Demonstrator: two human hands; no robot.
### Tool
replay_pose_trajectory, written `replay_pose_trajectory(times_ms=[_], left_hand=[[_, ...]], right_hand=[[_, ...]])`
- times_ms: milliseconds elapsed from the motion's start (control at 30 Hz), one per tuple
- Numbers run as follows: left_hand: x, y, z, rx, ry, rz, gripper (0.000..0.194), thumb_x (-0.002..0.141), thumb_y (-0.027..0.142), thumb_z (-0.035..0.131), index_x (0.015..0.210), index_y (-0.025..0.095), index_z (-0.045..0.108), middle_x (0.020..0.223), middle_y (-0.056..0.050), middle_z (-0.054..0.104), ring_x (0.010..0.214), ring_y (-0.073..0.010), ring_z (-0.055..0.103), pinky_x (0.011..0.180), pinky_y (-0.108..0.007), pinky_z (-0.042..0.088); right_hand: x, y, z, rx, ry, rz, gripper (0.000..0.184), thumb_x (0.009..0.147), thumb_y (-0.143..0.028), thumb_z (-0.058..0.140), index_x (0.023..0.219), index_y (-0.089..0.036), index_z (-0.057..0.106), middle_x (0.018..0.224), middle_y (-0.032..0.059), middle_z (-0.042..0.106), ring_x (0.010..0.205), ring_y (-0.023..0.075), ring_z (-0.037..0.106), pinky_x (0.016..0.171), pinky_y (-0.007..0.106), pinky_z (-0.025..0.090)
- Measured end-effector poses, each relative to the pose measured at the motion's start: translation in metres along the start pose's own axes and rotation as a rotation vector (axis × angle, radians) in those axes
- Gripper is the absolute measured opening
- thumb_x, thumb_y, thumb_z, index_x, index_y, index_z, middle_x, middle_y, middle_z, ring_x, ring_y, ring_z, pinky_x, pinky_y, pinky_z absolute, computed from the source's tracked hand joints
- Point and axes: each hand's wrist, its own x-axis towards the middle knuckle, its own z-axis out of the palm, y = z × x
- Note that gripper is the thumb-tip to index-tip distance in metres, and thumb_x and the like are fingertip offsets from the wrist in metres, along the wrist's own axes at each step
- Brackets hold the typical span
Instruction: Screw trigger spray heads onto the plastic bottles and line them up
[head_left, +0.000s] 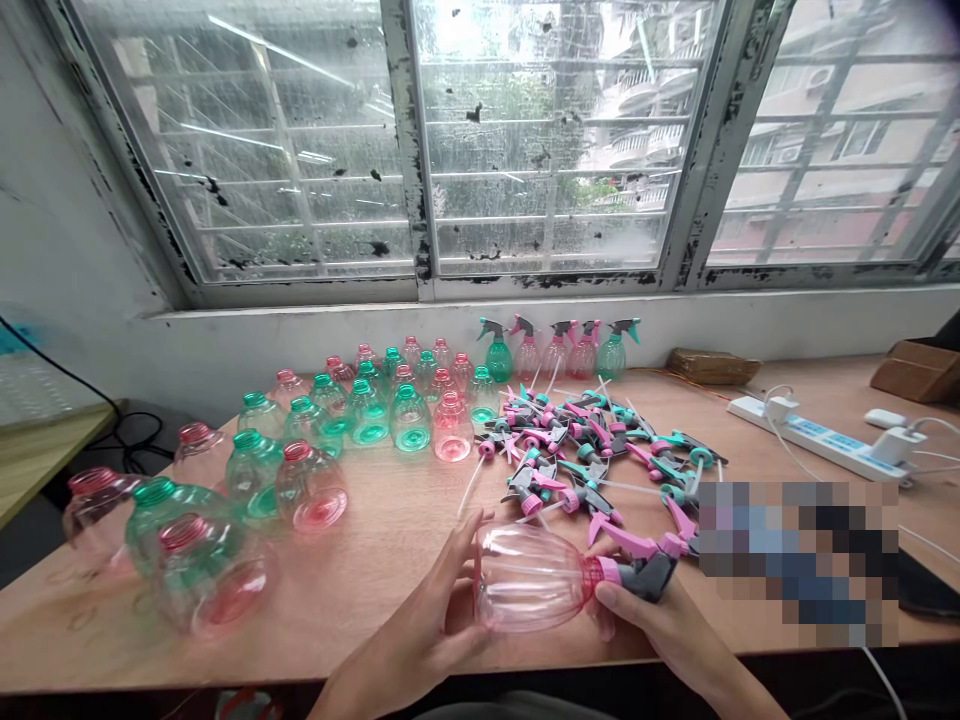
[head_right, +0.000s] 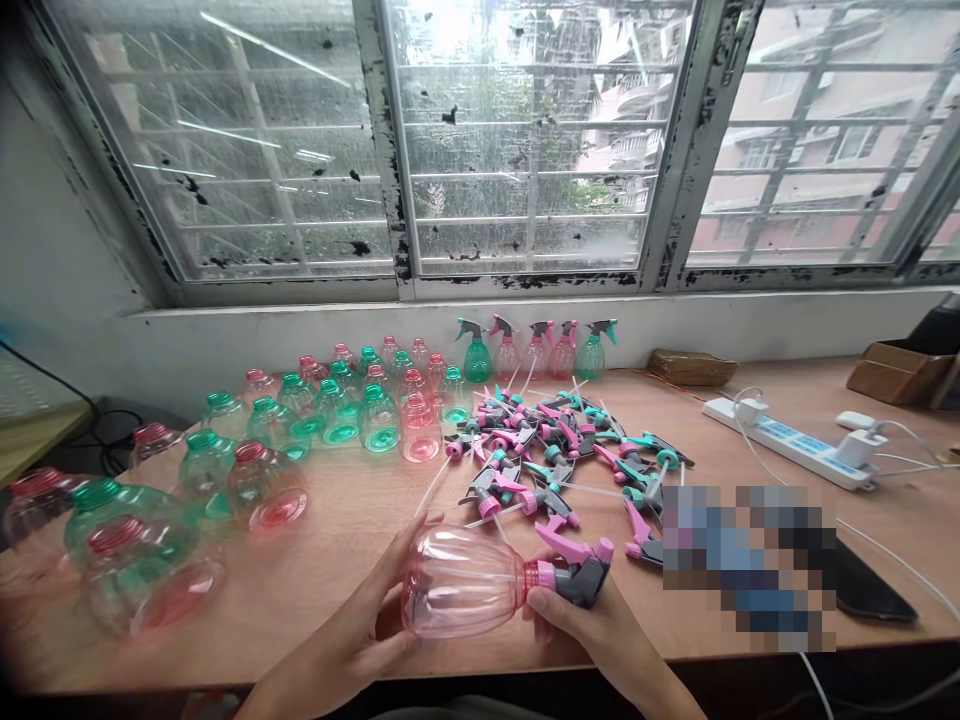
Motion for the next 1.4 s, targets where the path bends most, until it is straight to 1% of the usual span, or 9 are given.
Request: replay_pose_trajectory(times_ms=[100, 200, 333, 467, 800, 933, 1100, 1300, 1400], left_hand=[[0.000, 0.000, 0.003, -0.049, 0.030, 0.035, 0.075, 0.101, 0.045, 0.058, 0.161, 0.046, 0.012, 0.174, -0.008, 0.018, 0.145, -0.0323, 0.047, 0.118, -0.047, 0.044], [-0.001, 0.001, 0.005, -0.077, 0.054, -0.005, 0.084, 0.096, 0.044, 0.067, 0.161, 0.048, 0.013, 0.173, -0.007, 0.021, 0.142, -0.0309, 0.050, 0.120, -0.048, 0.041], [-0.002, 0.001, 0.002, -0.139, 0.010, -0.018, 0.107, 0.087, 0.040, 0.080, 0.162, 0.045, 0.005, 0.175, -0.008, 0.013, 0.152, -0.0351, 0.037, 0.122, -0.052, 0.038], [-0.003, 0.000, -0.001, -0.064, 0.005, -0.040, 0.104, 0.088, 0.036, 0.080, 0.163, 0.040, 0.008, 0.176, -0.008, 0.011, 0.157, -0.0361, 0.026, 0.125, -0.052, 0.032], [-0.001, 0.007, 0.004, -0.039, 0.023, -0.027, 0.095, 0.093, 0.029, 0.073, 0.161, 0.048, 0.009, 0.173, -0.003, 0.024, 0.145, -0.0296, 0.048, 0.123, -0.047, 0.038], [-0.002, 0.000, 0.001, -0.038, 0.011, -0.038, 0.105, 0.089, 0.030, 0.078, 0.163, 0.042, 0.004, 0.174, -0.007, 0.022, 0.149, -0.0331, 0.042, 0.124, -0.048, 0.036], [-0.001, 0.000, -0.002, 0.010, -0.019, -0.015, 0.098, 0.091, 0.036, 0.076, 0.163, 0.039, 0.009, 0.175, -0.008, 0.014, 0.149, -0.0350, 0.041, 0.122, -0.048, 0.039], [-0.001, 0.011, 0.005, 0.050, 0.059, -0.045, 0.086, 0.096, 0.035, 0.067, 0.162, 0.039, 0.012, 0.151, -0.009, 0.053, 0.131, -0.0277, 0.059, 0.120, -0.045, 0.040], [-0.001, 0.010, 0.005, 0.054, 0.060, -0.059, 0.099, 0.090, 0.031, 0.076, 0.163, 0.039, 0.011, 0.155, -0.008, 0.050, 0.142, -0.0303, 0.049, 0.125, -0.047, 0.032]], right_hand=[[0.000, -0.002, 0.001, 0.026, 0.007, -0.009, 0.038, 0.085, -0.053, 0.082, 0.094, -0.017, 0.073, 0.062, 0.0019, 0.070, 0.057, 0.0181, 0.062, 0.059, 0.030, 0.050], [0.000, -0.002, 0.001, 0.022, 0.000, -0.001, 0.038, 0.085, -0.054, 0.081, 0.086, -0.017, 0.074, 0.065, 0.0034, 0.071, 0.057, 0.0186, 0.062, 0.059, 0.031, 0.049], [0.000, 0.000, -0.001, -0.012, -0.007, 0.004, 0.039, 0.086, -0.054, 0.080, 0.078, -0.016, 0.074, 0.066, 0.0045, 0.072, 0.059, 0.0195, 0.062, 0.061, 0.033, 0.049], [0.001, 0.003, -0.002, 0.055, 0.003, -0.007, 0.035, 0.087, -0.050, 0.082, 0.094, -0.018, 0.070, 0.067, 0.0020, 0.072, 0.058, 0.0179, 0.062, 0.060, 0.030, 0.048], [0.001, 0.004, 0.000, 0.104, 0.026, -0.039, 0.039, 0.087, -0.051, 0.082, 0.102, -0.020, 0.065, 0.066, 0.0011, 0.073, 0.056, 0.0193, 0.064, 0.059, 0.031, 0.049], [0.001, 0.005, -0.001, 0.101, 0.017, -0.040, 0.036, 0.087, -0.050, 0.082, 0.099, -0.020, 0.065, 0.068, 0.0016, 0.074, 0.057, 0.0187, 0.064, 0.058, 0.031, 0.049], [0.001, 0.007, -0.002, 0.095, 0.018, -0.054, 0.035, 0.088, -0.048, 0.082, 0.101, -0.020, 0.065, 0.068, 0.0013, 0.074, 0.058, 0.0175, 0.063, 0.059, 0.029, 0.049], [0.002, 0.005, 0.000, 0.112, 0.023, -0.040, 0.039, 0.089, -0.052, 0.079, 0.104, -0.020, 0.062, 0.064, 0.0002, 0.072, 0.054, 0.0185, 0.062, 0.056, 0.030, 0.048], [0.002, 0.004, 0.000, 0.110, 0.018, -0.041, 0.040, 0.089, -0.052, 0.079, 0.105, -0.020, 0.061, 0.065, 0.0002, 0.072, 0.054, 0.0183, 0.062, 0.057, 0.030, 0.047]])
